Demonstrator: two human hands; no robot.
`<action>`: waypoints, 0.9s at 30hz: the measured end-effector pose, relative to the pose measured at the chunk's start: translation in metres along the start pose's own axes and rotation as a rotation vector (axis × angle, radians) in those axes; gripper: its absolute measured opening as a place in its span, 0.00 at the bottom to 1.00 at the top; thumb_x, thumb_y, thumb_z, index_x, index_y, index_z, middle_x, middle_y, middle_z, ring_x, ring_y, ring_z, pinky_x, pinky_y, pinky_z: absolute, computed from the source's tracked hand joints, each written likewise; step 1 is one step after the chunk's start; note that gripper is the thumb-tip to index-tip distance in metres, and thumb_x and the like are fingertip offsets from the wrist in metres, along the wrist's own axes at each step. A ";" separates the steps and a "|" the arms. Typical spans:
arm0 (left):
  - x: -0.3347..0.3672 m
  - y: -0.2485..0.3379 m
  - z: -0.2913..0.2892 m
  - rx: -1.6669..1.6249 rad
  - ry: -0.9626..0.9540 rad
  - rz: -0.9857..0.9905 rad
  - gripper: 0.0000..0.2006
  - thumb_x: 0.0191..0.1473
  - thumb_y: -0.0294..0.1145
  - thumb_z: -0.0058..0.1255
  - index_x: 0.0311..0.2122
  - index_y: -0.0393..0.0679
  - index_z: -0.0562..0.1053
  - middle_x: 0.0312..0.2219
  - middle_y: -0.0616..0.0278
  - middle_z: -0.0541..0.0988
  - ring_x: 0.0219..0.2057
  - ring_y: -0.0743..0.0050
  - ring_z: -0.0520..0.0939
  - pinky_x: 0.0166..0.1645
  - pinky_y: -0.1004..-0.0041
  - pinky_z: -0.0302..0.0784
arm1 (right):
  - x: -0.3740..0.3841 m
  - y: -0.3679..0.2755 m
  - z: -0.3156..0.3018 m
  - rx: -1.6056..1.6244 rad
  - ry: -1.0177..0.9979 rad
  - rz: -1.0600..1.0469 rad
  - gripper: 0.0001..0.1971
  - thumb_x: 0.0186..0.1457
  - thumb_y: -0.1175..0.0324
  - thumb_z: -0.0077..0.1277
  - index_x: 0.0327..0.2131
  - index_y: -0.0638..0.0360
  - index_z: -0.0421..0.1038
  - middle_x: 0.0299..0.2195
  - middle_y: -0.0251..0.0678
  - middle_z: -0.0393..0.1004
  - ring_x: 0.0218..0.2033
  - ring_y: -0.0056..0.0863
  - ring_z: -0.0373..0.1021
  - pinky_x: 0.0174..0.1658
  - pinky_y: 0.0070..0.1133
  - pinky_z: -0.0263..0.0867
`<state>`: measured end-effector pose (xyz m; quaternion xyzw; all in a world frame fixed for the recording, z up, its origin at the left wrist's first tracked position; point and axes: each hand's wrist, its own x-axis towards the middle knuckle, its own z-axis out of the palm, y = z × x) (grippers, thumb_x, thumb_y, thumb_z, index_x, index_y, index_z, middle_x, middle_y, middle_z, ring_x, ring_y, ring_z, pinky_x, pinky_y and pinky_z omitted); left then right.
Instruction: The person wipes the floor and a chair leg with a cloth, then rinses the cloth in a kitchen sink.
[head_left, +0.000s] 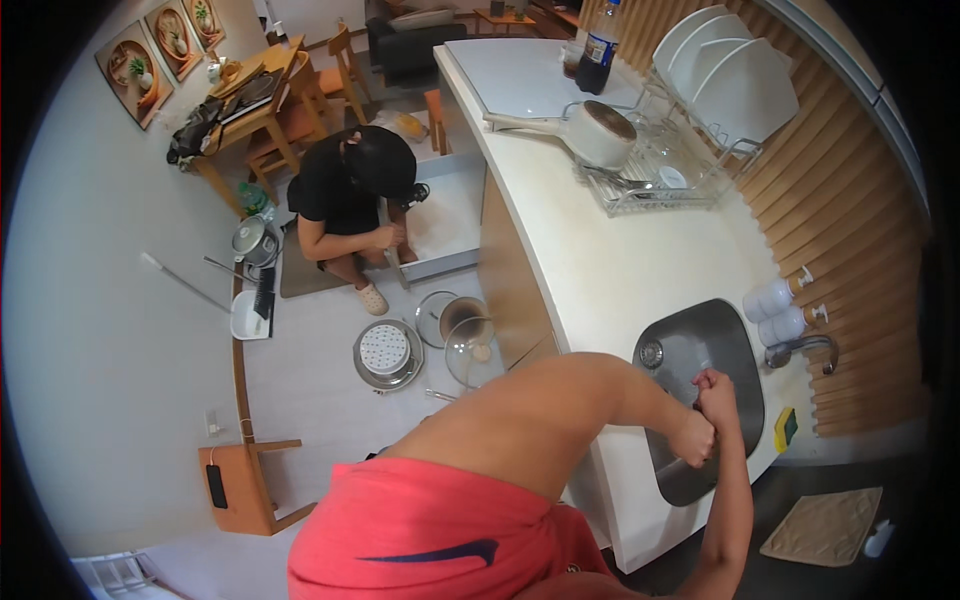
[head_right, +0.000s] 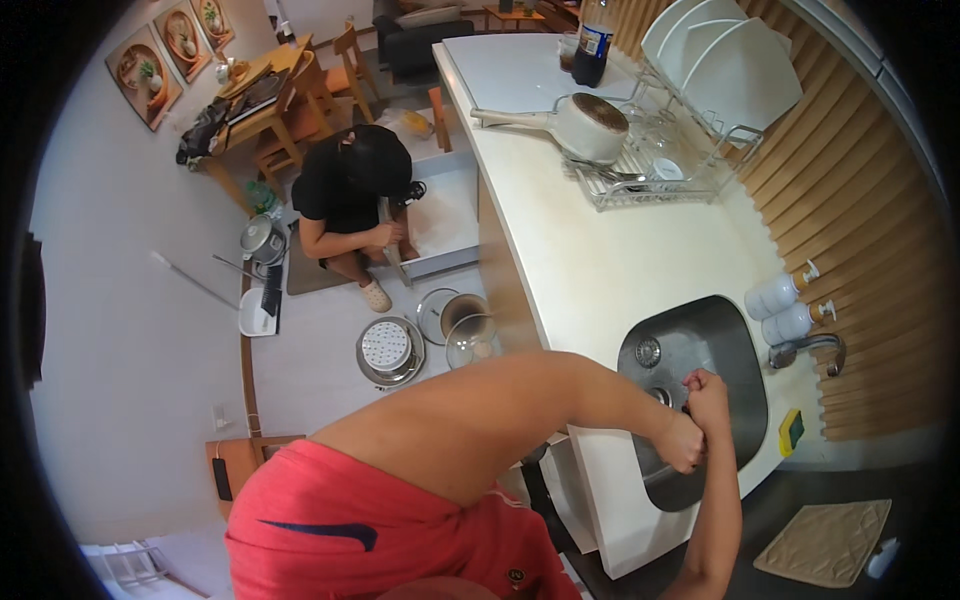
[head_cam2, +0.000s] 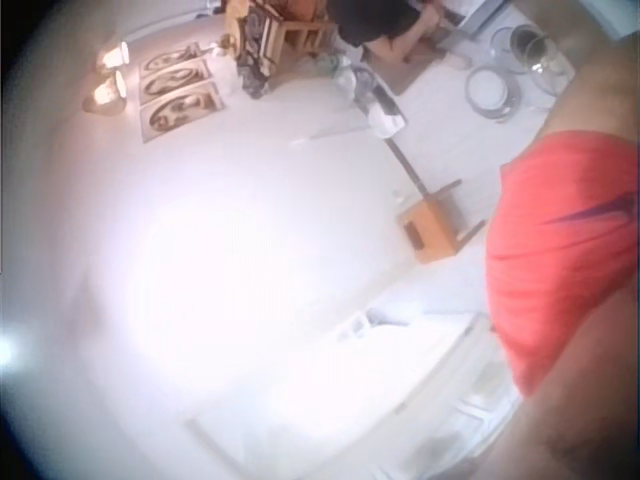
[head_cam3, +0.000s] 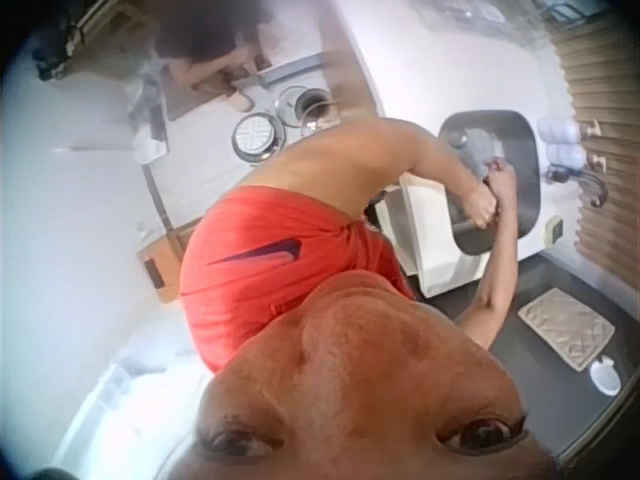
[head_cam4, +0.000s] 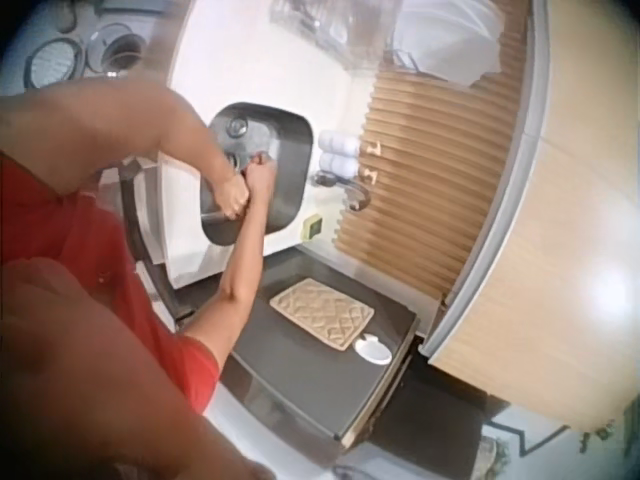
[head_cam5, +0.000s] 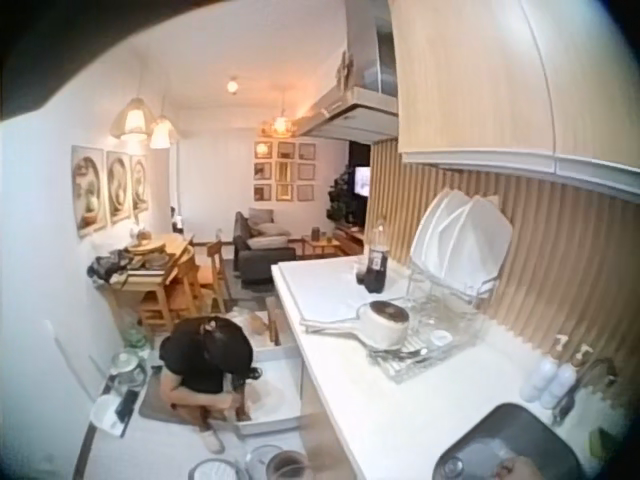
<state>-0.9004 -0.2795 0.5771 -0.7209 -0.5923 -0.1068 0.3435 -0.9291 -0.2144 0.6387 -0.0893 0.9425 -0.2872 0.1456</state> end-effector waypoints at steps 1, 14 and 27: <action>-0.006 0.006 0.006 -0.028 -0.059 -0.056 0.05 0.36 0.36 0.50 0.20 0.48 0.73 0.21 0.64 0.75 0.24 0.64 0.79 0.26 0.64 0.74 | 0.003 0.004 0.012 -0.071 0.053 -0.064 0.08 0.52 0.74 0.42 0.27 0.65 0.71 0.13 0.37 0.67 0.14 0.22 0.65 0.19 0.22 0.60; -0.009 0.044 -0.007 -0.048 -0.294 -0.121 0.06 0.36 0.35 0.51 0.21 0.47 0.73 0.21 0.63 0.75 0.25 0.63 0.78 0.28 0.64 0.74 | -0.011 -0.023 0.064 -0.388 0.195 -0.279 0.08 0.48 0.72 0.43 0.28 0.66 0.71 0.27 0.56 0.72 0.32 0.54 0.69 0.37 0.40 0.65; -0.024 0.093 -0.151 -0.001 0.692 -0.840 0.03 0.36 0.29 0.50 0.21 0.44 0.70 0.22 0.58 0.73 0.28 0.58 0.75 0.35 0.64 0.70 | -0.037 -0.053 0.009 0.877 -0.162 0.069 0.18 0.55 0.51 0.44 0.42 0.53 0.65 0.30 0.31 0.67 0.34 0.25 0.68 0.36 0.26 0.67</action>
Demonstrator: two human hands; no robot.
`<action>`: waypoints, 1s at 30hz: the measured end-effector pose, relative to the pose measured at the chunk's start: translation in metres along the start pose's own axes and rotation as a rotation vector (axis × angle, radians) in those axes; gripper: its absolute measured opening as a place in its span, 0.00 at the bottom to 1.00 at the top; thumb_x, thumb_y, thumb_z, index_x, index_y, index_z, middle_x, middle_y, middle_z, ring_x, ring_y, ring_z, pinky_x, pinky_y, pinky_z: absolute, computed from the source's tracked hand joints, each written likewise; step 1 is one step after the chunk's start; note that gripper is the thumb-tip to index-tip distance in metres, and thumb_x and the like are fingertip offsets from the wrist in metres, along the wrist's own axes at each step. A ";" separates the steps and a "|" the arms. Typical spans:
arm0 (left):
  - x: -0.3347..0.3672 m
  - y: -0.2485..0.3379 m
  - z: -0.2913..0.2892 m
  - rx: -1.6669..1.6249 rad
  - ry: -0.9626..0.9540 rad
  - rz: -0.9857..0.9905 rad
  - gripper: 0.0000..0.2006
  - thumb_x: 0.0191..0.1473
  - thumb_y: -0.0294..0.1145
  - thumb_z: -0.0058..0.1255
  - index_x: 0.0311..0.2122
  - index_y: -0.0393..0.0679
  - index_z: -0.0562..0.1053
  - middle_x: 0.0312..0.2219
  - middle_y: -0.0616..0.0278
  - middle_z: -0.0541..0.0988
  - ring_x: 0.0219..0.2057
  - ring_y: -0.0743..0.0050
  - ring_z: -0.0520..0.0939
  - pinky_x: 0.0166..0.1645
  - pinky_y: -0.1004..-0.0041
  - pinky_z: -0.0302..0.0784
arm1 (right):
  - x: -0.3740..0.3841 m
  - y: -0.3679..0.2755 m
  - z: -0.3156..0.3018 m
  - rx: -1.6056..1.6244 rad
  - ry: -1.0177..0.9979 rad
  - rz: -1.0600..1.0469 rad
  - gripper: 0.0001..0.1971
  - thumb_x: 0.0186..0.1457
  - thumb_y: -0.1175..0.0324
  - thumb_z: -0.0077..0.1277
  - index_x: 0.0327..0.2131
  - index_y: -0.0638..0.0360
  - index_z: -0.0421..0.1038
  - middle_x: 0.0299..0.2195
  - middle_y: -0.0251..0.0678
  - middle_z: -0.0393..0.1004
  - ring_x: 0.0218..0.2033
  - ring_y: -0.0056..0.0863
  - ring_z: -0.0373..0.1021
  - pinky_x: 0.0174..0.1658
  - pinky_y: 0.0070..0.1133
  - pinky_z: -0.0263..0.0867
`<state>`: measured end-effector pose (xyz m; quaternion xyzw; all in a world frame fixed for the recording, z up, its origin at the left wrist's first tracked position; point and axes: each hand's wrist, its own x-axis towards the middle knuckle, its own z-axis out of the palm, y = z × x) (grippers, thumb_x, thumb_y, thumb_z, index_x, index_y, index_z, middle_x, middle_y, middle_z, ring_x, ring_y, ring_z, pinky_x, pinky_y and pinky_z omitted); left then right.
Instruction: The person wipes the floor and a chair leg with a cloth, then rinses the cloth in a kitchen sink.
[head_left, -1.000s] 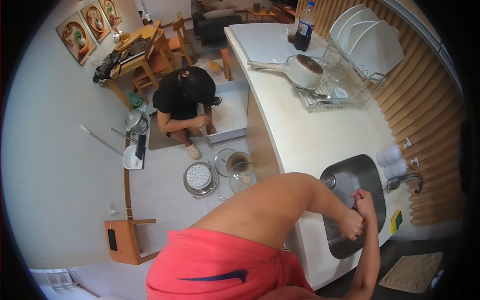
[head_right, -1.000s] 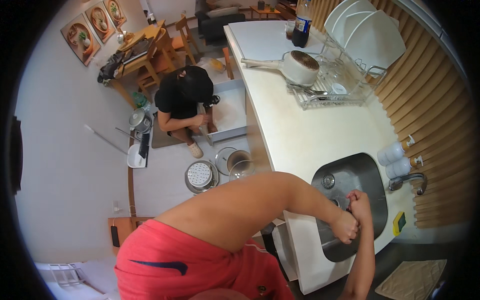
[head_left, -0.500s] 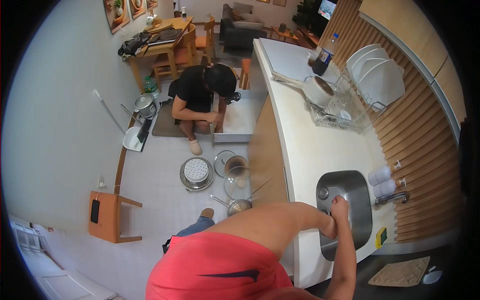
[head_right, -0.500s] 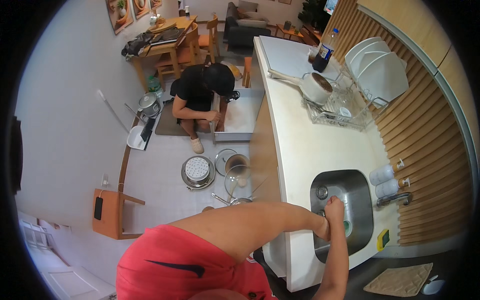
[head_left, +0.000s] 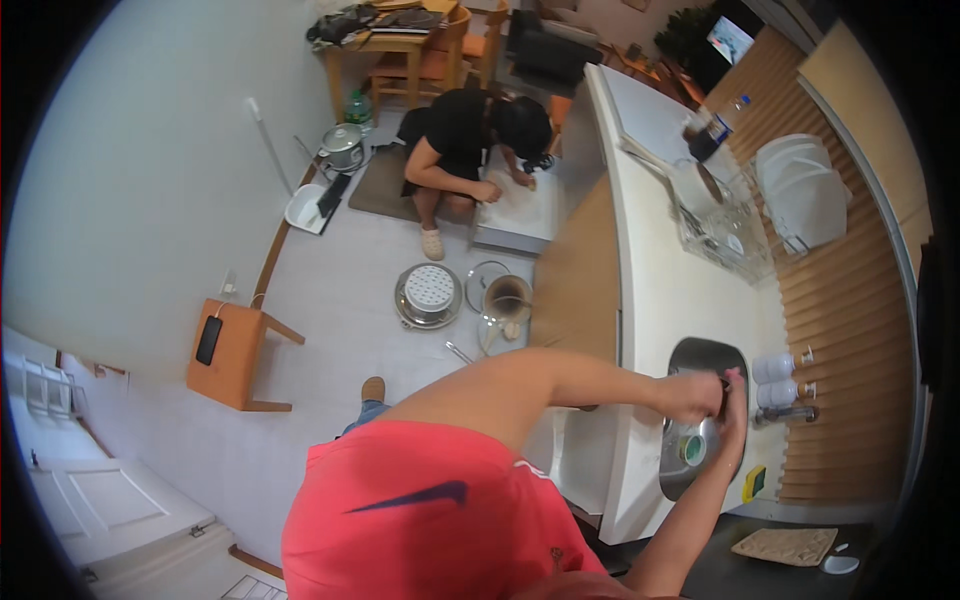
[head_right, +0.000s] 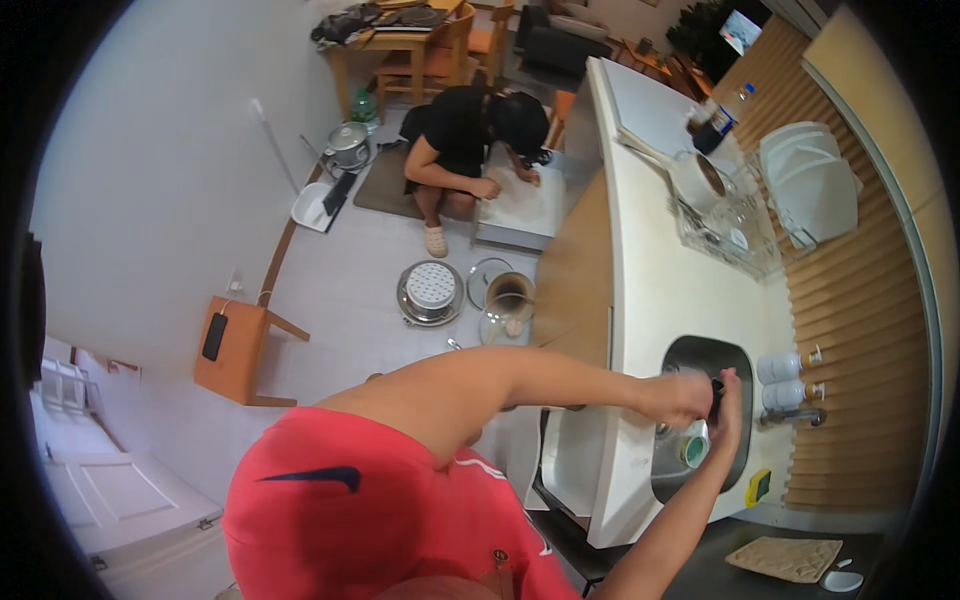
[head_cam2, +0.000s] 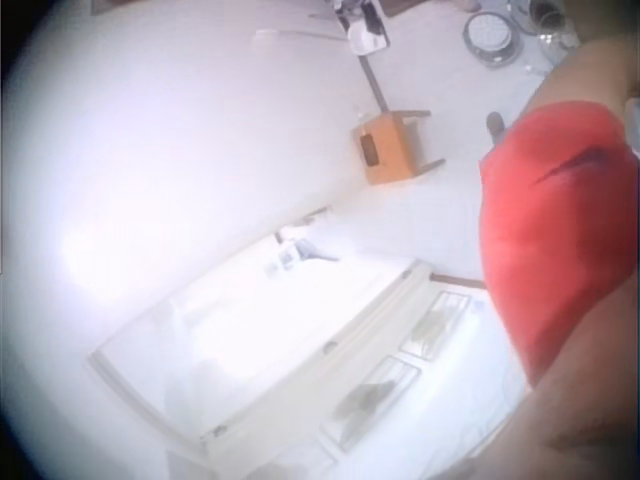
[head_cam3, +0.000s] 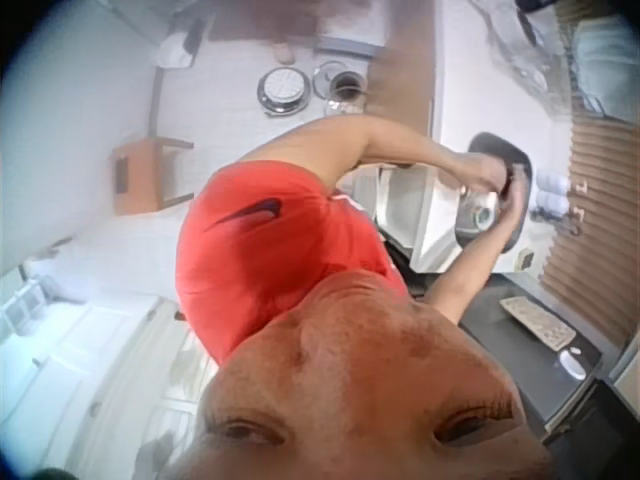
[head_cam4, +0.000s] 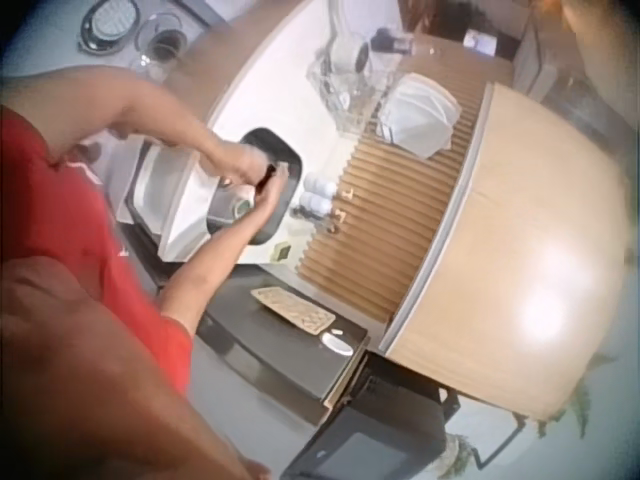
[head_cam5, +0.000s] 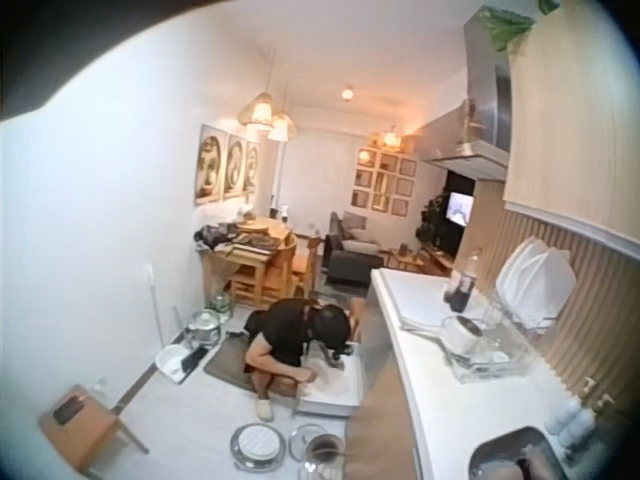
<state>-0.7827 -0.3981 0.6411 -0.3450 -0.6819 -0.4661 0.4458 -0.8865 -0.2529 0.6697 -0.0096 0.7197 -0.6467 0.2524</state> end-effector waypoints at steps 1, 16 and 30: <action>-0.002 0.011 -0.016 -0.066 0.367 -0.405 0.02 0.38 0.27 0.48 0.21 0.43 0.69 0.23 0.59 0.73 0.28 0.58 0.74 0.36 0.64 0.70 | -0.022 -0.015 0.022 0.027 -0.051 0.018 0.24 0.56 0.47 0.43 0.49 0.52 0.60 0.41 0.34 0.65 0.40 0.29 0.67 0.42 0.27 0.66; -0.290 0.166 -0.551 -0.953 1.513 -1.191 0.15 0.55 0.38 0.36 0.38 0.38 0.69 0.36 0.53 0.76 0.38 0.56 0.78 0.48 0.59 0.72 | -0.160 0.047 0.606 -1.010 -0.941 -0.975 0.17 0.44 0.63 0.56 0.36 0.65 0.68 0.33 0.48 0.69 0.38 0.45 0.65 0.43 0.32 0.60; -0.377 0.234 -0.765 -0.968 1.268 -0.704 0.24 0.56 0.57 0.34 0.50 0.50 0.63 0.46 0.58 0.69 0.48 0.58 0.71 0.52 0.53 0.66 | -0.201 0.126 0.941 -0.010 -1.298 -0.158 0.10 0.52 0.64 0.50 0.34 0.59 0.66 0.30 0.28 0.68 0.34 0.16 0.62 0.42 0.16 0.57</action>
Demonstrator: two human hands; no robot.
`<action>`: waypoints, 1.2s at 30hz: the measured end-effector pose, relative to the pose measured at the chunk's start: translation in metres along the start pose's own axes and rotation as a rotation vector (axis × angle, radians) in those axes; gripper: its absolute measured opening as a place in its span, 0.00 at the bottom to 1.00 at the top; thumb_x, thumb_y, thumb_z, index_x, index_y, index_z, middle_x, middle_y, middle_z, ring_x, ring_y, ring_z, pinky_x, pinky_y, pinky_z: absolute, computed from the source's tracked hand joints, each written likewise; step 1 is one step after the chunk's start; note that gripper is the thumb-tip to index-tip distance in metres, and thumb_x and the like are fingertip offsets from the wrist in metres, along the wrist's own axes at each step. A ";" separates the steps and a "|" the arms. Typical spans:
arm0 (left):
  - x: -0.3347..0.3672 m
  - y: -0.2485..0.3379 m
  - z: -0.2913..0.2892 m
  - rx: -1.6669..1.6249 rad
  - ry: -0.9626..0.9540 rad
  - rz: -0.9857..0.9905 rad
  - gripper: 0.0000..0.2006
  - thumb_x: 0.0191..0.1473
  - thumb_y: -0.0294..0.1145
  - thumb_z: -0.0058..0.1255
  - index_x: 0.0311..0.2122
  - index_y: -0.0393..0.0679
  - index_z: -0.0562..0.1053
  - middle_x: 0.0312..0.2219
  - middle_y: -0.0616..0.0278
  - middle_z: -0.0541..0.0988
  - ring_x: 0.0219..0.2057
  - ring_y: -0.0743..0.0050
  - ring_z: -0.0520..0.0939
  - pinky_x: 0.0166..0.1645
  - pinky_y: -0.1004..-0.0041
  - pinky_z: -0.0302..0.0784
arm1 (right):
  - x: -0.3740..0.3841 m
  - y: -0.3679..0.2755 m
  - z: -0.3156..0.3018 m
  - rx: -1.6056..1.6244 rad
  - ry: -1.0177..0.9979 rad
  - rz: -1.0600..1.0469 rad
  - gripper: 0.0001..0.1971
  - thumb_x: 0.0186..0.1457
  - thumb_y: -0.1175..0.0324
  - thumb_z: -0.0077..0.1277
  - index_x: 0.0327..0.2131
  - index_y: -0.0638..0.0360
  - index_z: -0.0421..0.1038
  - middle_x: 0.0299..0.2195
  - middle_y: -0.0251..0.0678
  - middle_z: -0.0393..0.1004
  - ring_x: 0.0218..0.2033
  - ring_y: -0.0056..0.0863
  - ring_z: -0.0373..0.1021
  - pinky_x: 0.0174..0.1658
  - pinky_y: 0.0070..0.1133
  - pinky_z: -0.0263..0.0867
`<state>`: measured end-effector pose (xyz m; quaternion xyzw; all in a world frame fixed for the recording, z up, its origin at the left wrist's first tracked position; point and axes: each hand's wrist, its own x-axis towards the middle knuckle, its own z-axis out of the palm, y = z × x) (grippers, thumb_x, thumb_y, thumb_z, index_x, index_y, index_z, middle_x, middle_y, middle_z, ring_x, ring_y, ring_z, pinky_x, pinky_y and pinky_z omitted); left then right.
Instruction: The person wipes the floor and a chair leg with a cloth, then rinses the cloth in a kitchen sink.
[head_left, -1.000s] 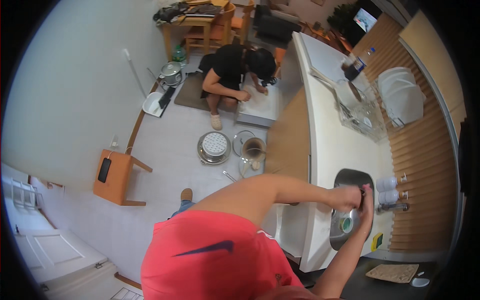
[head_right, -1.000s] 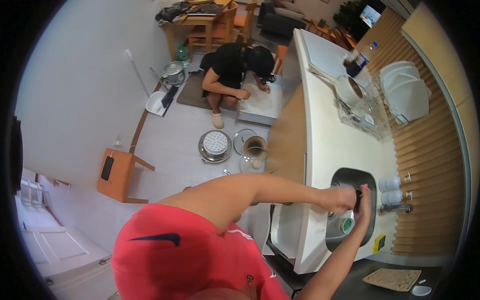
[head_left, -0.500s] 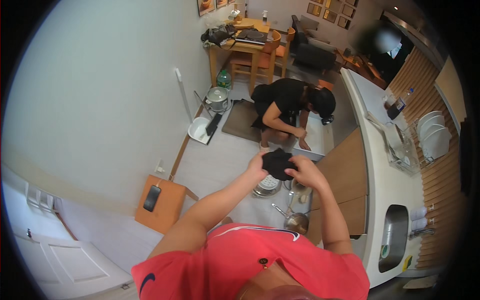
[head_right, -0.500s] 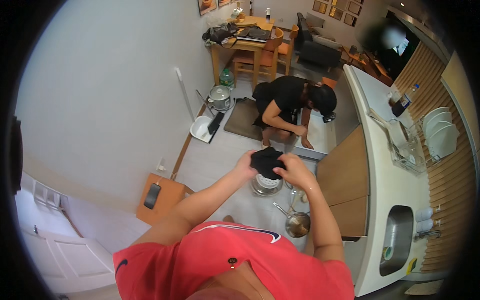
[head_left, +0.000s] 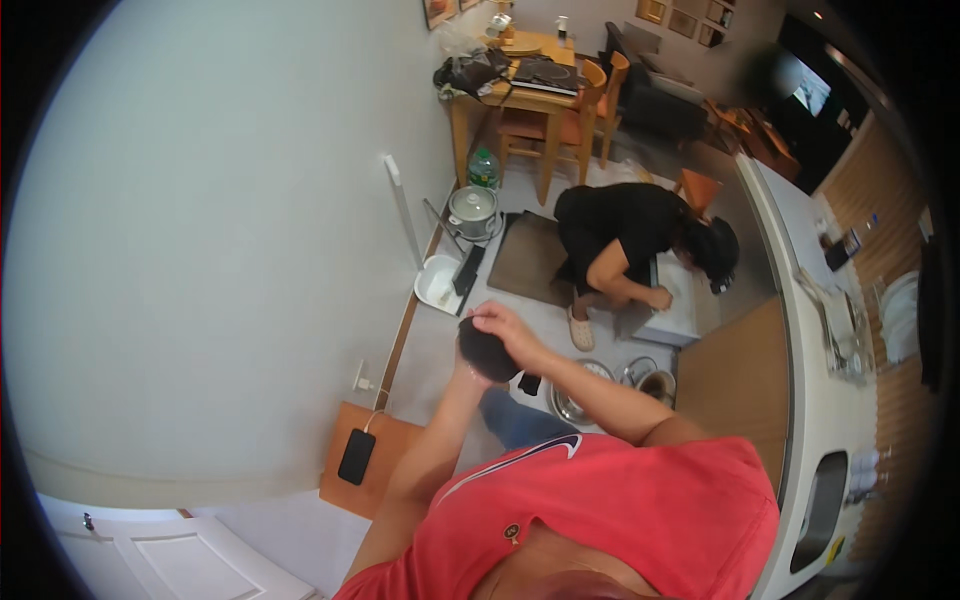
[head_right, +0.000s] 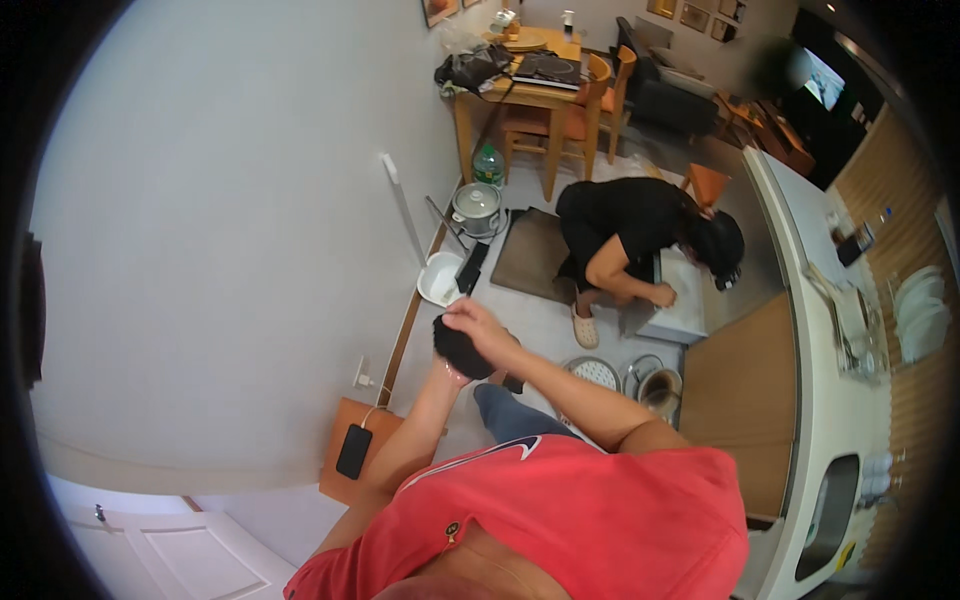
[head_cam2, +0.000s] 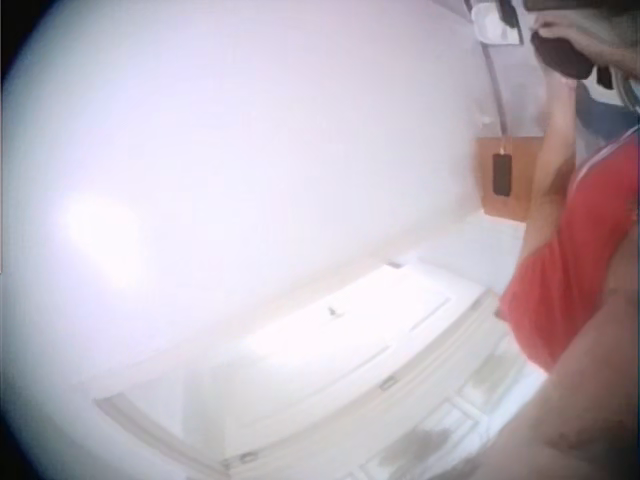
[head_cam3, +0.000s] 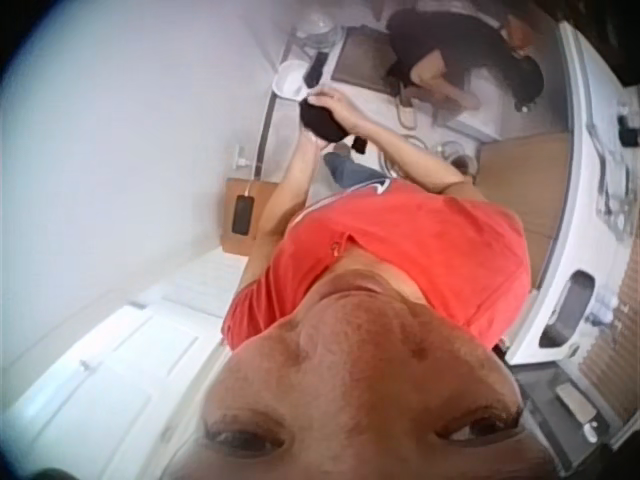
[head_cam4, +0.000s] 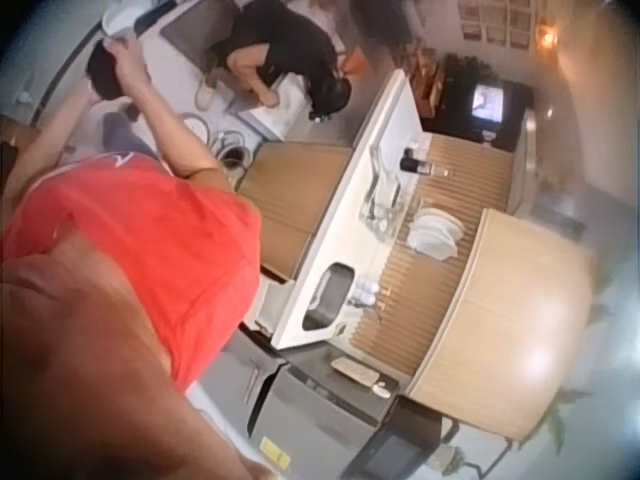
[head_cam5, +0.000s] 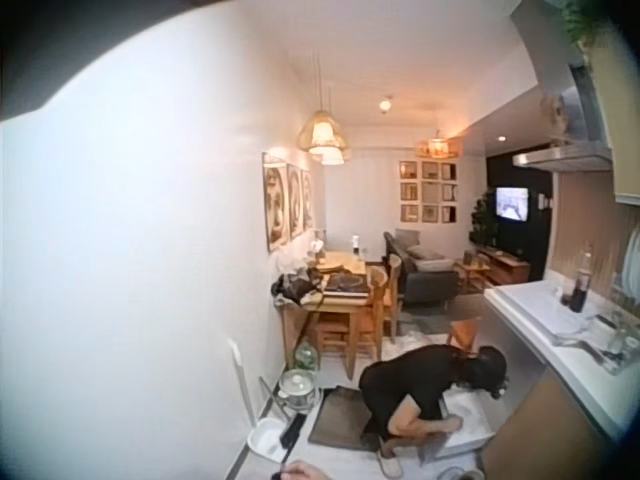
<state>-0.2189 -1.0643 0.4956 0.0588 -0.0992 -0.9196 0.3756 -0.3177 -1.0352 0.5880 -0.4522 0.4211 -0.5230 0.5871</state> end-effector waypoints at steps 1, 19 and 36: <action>0.007 0.008 -0.017 -0.035 -0.064 0.029 0.22 0.57 0.54 0.33 0.48 0.50 0.64 0.45 0.58 0.70 0.47 0.59 0.71 0.51 0.55 0.67 | 0.013 0.005 0.006 -0.034 -0.017 -0.025 0.10 0.55 0.63 0.46 0.34 0.59 0.67 0.30 0.28 0.68 0.35 0.16 0.63 0.42 0.15 0.57; 0.227 0.252 -0.092 0.397 0.355 0.317 0.23 0.58 0.52 0.35 0.44 0.42 0.67 0.34 0.58 0.75 0.35 0.63 0.78 0.40 0.65 0.76 | 0.302 0.023 -0.074 -0.520 -0.171 -0.089 0.21 0.50 0.68 0.52 0.47 0.64 0.61 0.39 0.46 0.69 0.43 0.34 0.66 0.47 0.25 0.61; 0.572 0.243 0.014 0.400 0.211 -0.350 0.27 0.56 0.54 0.33 0.44 0.39 0.70 0.37 0.54 0.76 0.37 0.58 0.78 0.44 0.62 0.73 | 0.414 -0.063 -0.289 -0.480 0.319 0.062 0.28 0.54 0.53 0.47 0.52 0.64 0.58 0.33 0.48 0.71 0.34 0.32 0.70 0.37 0.23 0.64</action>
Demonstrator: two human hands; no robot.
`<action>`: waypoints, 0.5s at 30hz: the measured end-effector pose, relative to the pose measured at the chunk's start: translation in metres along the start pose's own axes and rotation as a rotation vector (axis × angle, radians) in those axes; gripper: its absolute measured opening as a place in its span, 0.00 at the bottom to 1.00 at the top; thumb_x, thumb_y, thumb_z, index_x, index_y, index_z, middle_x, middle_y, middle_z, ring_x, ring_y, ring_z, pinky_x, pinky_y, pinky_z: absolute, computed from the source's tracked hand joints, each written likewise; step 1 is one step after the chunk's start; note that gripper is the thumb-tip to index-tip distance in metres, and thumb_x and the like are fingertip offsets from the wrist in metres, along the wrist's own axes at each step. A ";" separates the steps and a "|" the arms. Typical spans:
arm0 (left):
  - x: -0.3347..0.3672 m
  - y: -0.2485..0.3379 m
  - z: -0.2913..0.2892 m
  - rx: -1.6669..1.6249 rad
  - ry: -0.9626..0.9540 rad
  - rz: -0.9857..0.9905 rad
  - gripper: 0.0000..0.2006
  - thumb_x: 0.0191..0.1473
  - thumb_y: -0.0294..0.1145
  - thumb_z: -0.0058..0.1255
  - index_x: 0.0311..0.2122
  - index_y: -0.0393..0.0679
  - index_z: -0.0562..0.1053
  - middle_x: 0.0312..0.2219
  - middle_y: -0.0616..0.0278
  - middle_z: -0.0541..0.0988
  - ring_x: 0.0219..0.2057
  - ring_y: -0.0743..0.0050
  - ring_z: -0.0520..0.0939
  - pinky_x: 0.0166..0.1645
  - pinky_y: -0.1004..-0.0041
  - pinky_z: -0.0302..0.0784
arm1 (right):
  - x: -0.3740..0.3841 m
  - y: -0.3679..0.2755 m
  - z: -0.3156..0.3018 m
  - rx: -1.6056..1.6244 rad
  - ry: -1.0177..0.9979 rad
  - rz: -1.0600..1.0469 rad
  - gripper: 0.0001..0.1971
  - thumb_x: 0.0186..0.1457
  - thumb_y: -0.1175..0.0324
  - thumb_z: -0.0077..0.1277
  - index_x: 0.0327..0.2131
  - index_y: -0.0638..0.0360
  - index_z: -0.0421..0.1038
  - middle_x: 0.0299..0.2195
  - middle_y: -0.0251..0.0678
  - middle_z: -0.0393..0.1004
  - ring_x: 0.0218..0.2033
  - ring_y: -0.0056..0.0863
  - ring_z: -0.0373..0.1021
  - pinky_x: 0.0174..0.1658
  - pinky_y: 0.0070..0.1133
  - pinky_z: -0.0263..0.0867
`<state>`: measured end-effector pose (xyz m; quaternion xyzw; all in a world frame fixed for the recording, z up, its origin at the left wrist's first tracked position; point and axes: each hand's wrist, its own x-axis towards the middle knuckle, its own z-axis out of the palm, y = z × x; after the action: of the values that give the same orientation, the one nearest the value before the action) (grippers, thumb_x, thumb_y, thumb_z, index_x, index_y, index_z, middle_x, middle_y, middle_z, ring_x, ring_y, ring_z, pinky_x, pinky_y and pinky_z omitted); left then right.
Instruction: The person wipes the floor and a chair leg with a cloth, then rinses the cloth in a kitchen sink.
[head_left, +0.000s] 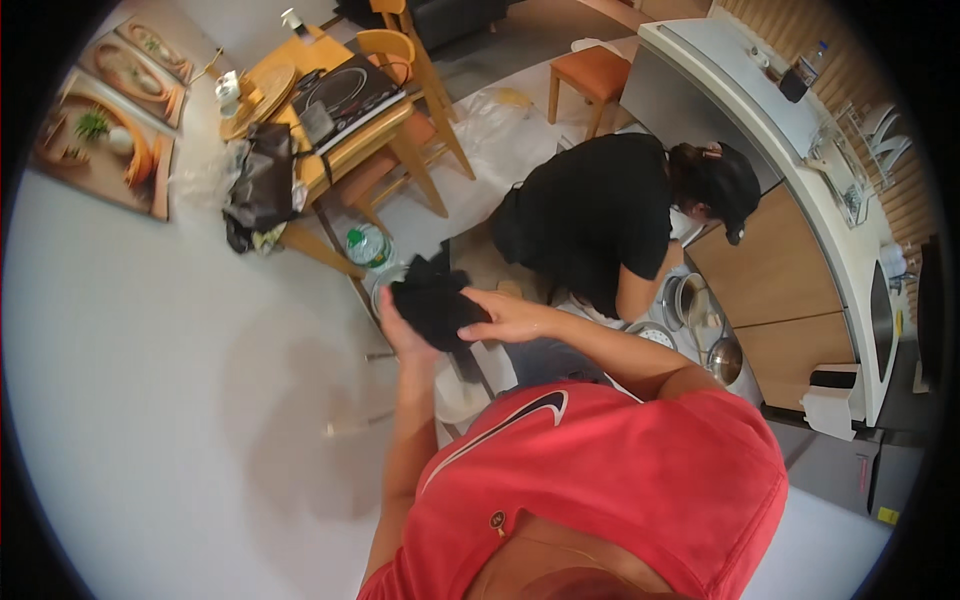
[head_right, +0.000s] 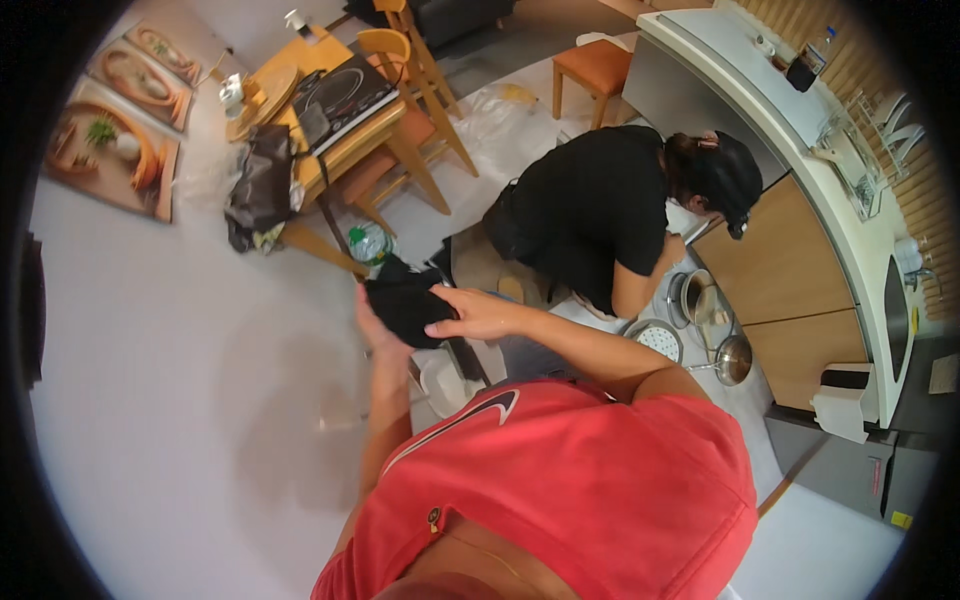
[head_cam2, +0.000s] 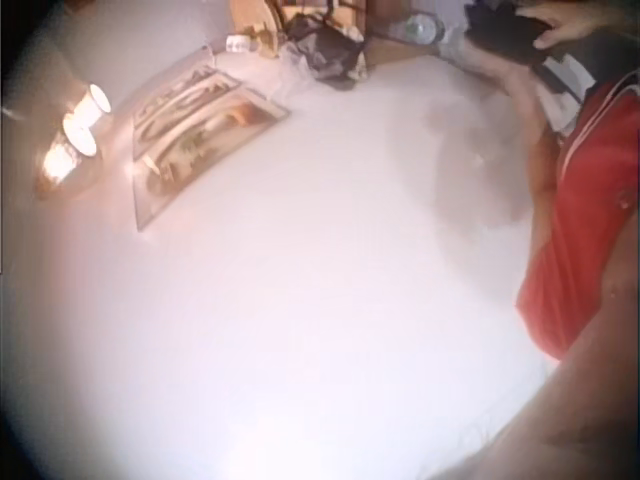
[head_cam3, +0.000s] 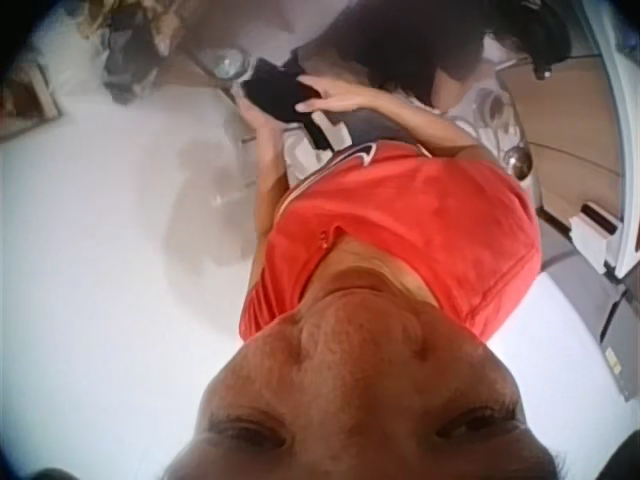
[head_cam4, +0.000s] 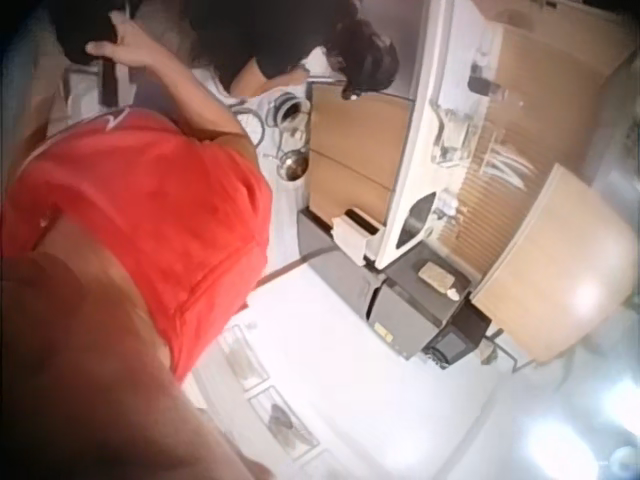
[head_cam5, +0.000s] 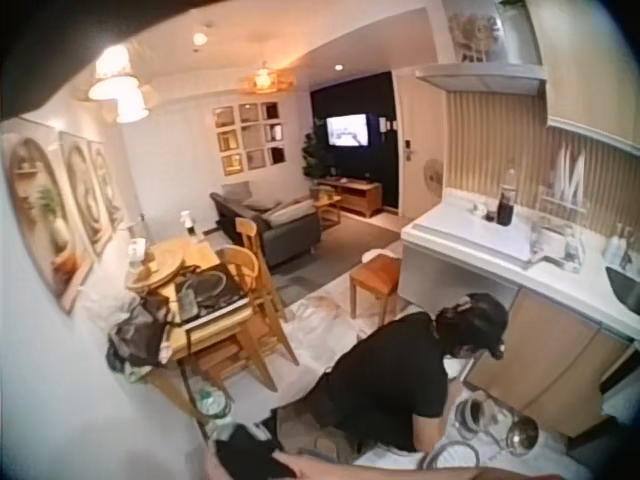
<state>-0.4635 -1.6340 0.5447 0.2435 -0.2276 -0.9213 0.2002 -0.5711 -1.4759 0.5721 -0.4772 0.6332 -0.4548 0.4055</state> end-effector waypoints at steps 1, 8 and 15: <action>0.021 0.021 0.012 0.025 -0.027 0.013 0.28 0.56 0.55 0.32 0.46 0.38 0.69 0.39 0.53 0.76 0.39 0.56 0.77 0.46 0.60 0.72 | 0.012 0.008 -0.020 0.000 0.018 -0.001 0.28 0.54 0.53 0.47 0.52 0.64 0.58 0.33 0.48 0.71 0.34 0.32 0.70 0.37 0.23 0.64; 0.123 0.125 0.154 0.322 -0.353 0.445 0.21 0.57 0.45 0.33 0.49 0.41 0.66 0.44 0.57 0.73 0.44 0.59 0.73 0.52 0.63 0.66 | 0.089 0.074 -0.172 -0.153 0.385 0.309 0.24 0.56 0.58 0.47 0.51 0.62 0.58 0.36 0.35 0.71 0.35 0.20 0.67 0.35 0.22 0.66; 0.230 0.150 0.242 1.931 -0.089 1.351 0.16 0.53 0.37 0.39 0.46 0.45 0.70 0.41 0.56 0.75 0.41 0.58 0.75 0.46 0.66 0.68 | 0.120 0.010 -0.206 0.590 0.729 0.165 0.19 0.57 0.70 0.45 0.52 0.62 0.58 0.42 0.33 0.65 0.32 0.16 0.64 0.34 0.16 0.66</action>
<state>-0.7395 -1.7892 0.7279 0.0919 -0.9200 -0.0820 0.3721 -0.7948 -1.5529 0.6061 -0.0990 0.6138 -0.7193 0.3098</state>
